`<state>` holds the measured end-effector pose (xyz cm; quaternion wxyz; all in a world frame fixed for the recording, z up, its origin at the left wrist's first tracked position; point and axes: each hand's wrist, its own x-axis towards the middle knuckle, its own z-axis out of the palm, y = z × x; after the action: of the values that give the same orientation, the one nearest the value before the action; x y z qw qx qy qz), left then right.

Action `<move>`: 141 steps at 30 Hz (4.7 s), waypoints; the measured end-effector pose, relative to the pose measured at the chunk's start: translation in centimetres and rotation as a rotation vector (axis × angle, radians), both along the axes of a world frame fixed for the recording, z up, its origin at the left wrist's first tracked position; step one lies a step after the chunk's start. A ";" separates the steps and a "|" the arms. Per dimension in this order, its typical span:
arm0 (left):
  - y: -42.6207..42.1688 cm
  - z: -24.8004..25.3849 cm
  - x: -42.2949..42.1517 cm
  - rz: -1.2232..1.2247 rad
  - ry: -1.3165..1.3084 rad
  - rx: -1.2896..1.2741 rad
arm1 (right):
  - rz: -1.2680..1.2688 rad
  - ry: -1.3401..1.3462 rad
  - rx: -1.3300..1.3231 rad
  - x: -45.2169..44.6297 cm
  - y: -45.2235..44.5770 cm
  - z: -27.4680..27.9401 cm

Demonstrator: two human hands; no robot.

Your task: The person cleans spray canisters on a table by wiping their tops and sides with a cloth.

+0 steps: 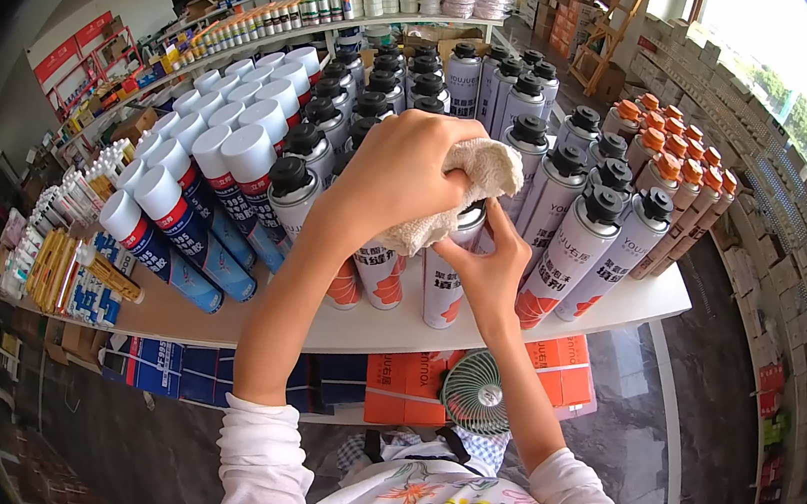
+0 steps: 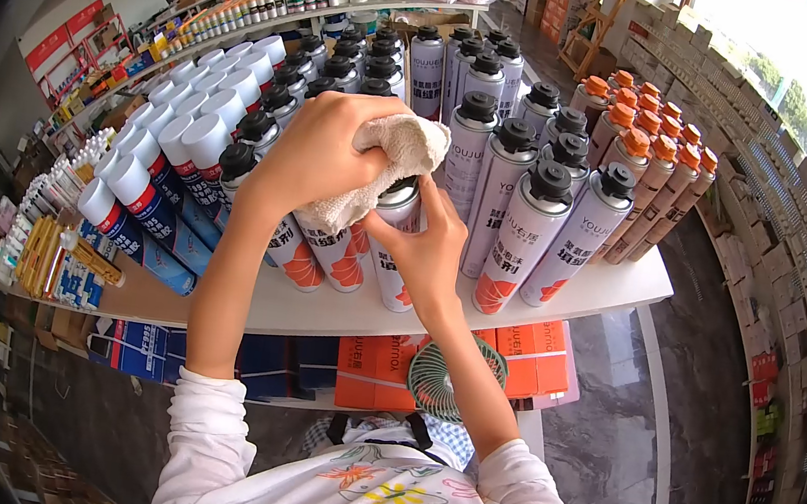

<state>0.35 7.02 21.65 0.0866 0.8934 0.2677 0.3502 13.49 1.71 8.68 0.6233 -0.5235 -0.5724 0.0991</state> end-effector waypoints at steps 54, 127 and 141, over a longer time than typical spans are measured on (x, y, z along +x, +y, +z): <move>-11.5 -12.6 -6.8 -0.048 -1.239 -0.993 | 0.362 -0.029 -0.079 4.3 0.1 1.1; -5.9 -8.0 -1.5 0.285 -0.358 0.269 | 0.178 0.033 -0.045 0.3 0.0 -1.3; -5.9 -8.6 -1.7 0.183 -0.525 0.087 | 0.172 0.030 -0.001 0.5 -0.6 -1.5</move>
<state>-1.34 1.15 13.05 0.0823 0.7472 0.3004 0.5871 13.96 1.14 7.21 0.6206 -0.4712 -0.6059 0.1604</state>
